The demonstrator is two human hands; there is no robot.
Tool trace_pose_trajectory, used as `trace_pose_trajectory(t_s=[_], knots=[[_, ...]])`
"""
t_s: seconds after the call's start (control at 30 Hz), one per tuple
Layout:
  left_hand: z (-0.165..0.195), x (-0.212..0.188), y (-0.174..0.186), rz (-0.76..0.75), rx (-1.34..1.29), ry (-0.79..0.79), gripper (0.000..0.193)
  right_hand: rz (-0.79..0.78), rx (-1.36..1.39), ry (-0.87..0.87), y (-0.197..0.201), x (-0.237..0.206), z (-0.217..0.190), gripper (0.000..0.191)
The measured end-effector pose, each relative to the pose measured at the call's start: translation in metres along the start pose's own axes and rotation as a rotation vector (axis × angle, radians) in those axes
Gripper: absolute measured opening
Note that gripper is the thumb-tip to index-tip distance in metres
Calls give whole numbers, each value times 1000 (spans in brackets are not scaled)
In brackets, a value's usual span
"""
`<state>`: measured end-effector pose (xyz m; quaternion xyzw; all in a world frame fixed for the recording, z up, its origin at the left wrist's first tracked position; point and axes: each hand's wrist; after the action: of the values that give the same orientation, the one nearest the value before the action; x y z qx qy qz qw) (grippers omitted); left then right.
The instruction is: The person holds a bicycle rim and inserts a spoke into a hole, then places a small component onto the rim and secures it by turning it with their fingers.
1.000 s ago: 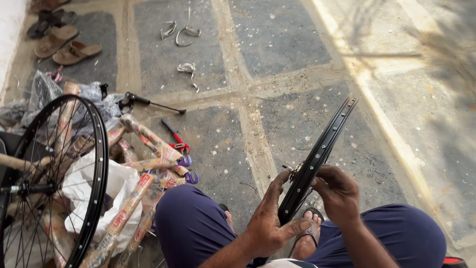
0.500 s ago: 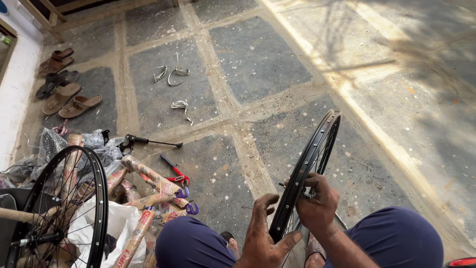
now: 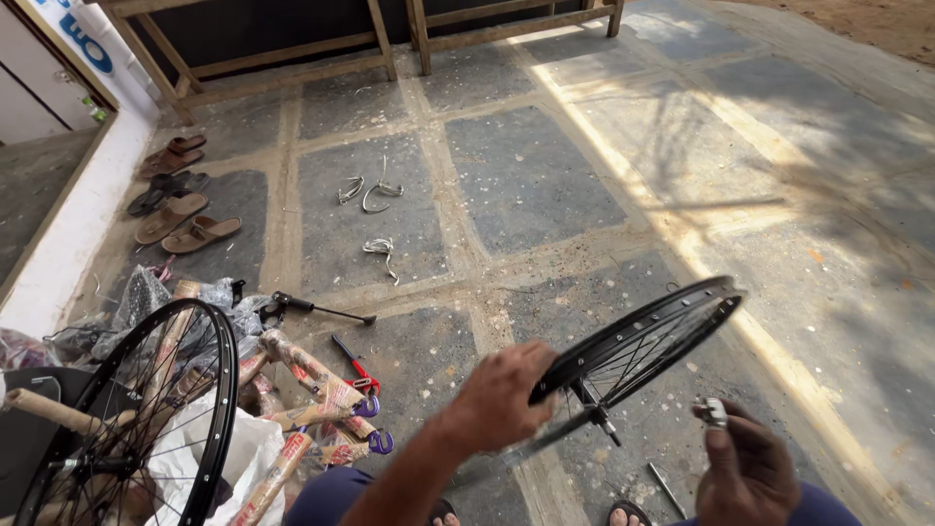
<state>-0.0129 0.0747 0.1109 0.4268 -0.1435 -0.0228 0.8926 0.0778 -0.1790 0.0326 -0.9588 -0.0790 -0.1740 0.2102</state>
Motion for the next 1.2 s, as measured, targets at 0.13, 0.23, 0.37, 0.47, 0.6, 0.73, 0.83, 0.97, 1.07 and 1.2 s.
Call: trace_pose_trajectory(t_s=[0.13, 0.23, 0.37, 0.47, 0.6, 0.73, 0.83, 0.97, 1.07, 1.2], knots=[[-24, 42, 32, -215, 343, 174, 23, -33, -210, 182, 33, 10, -52, 17], [-22, 32, 12, 658, 648, -15, 60, -89, -457, 138, 44, 17, -73, 16], [7, -21, -40, 864, -487, 137, 86, -151, -83, 236, 29, 7, -46, 19], [9, -52, -46, 630, -522, 181, 75, -202, -89, -4, 12, -9, -29, 17], [23, -65, -47, 462, -464, 124, 66, -450, -144, -192, -25, -22, -16, 25], [40, -73, -45, 303, -688, 463, 74, -473, -321, -244, -60, -29, 5, 23], [44, -79, -47, 399, -310, 129, 81, -519, -299, -201, -70, -30, 23, 21], [40, -89, -53, 293, -336, 208, 93, -599, 11, -684, -71, -21, 35, 23], [37, -97, -61, 364, -376, 178, 92, -628, 68, -643, -70, -14, 36, 28], [37, -101, -66, 379, -558, 255, 92, -625, -403, -181, -79, -20, 32, 25]])
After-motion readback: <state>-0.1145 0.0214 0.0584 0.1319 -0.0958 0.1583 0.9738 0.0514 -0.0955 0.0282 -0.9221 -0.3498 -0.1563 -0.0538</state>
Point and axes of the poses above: each hand's wrist, its own x-axis towards the middle knuckle, its own y-axis out of the back of the hand, z = x × y, and after that the axes turned 12 degrees about -y, right-handed
